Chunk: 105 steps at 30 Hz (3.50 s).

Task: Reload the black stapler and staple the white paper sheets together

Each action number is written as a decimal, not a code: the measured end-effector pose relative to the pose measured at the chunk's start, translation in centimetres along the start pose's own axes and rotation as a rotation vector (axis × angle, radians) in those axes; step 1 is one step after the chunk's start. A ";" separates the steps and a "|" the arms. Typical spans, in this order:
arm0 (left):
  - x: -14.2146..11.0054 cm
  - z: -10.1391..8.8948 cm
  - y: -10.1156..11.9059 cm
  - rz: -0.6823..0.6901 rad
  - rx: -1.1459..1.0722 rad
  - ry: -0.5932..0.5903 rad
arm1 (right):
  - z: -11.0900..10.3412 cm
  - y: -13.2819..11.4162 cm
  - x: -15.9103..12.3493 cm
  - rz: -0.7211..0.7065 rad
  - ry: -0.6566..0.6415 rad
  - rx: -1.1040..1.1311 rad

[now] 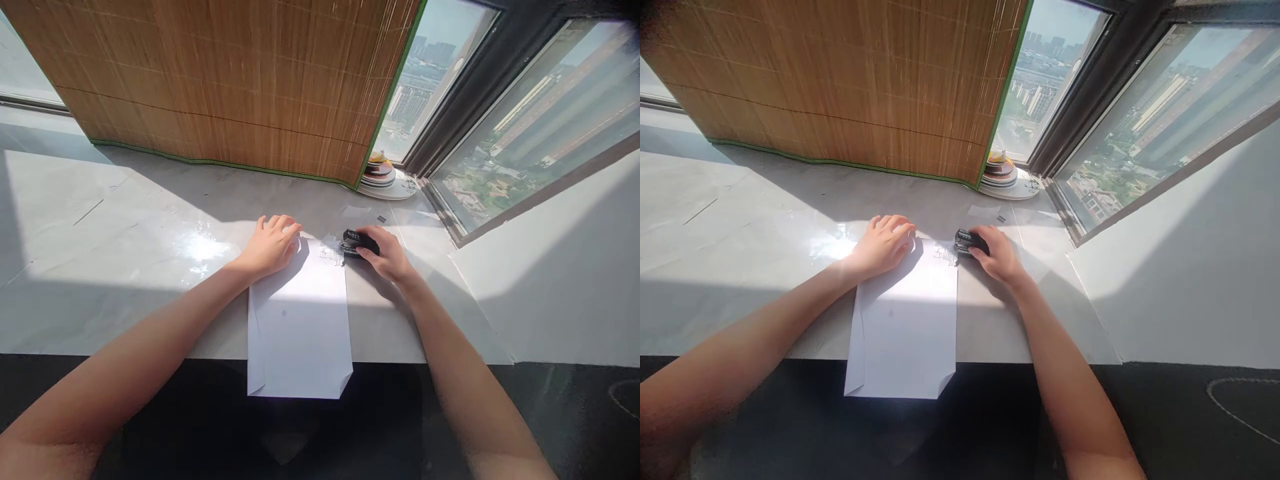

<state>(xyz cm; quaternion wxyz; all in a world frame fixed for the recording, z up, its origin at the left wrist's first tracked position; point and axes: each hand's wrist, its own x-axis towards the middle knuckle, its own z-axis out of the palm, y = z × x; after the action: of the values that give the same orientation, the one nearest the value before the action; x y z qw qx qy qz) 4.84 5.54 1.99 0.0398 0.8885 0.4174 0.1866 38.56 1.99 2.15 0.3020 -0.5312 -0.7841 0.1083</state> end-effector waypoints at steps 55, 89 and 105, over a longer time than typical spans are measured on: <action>-1.2 1.7 4.5 0.319 0.037 -0.118 | 2.5 -6.6 -0.2 0.012 -0.001 -0.219; -0.7 0.9 4.1 0.273 0.006 -0.264 | 1.2 -2.7 0.5 0.183 0.164 -0.286; 0.1 0.2 3.0 0.171 -0.180 -0.265 | 0.4 -2.9 0.2 0.293 0.286 -0.165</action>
<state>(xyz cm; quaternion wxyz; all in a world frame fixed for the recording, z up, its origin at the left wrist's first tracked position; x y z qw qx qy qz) 7.15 3.76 2.48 0.1578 0.9304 0.3130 0.1074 36.06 1.03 3.37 0.3469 -0.6724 -0.6538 0.0102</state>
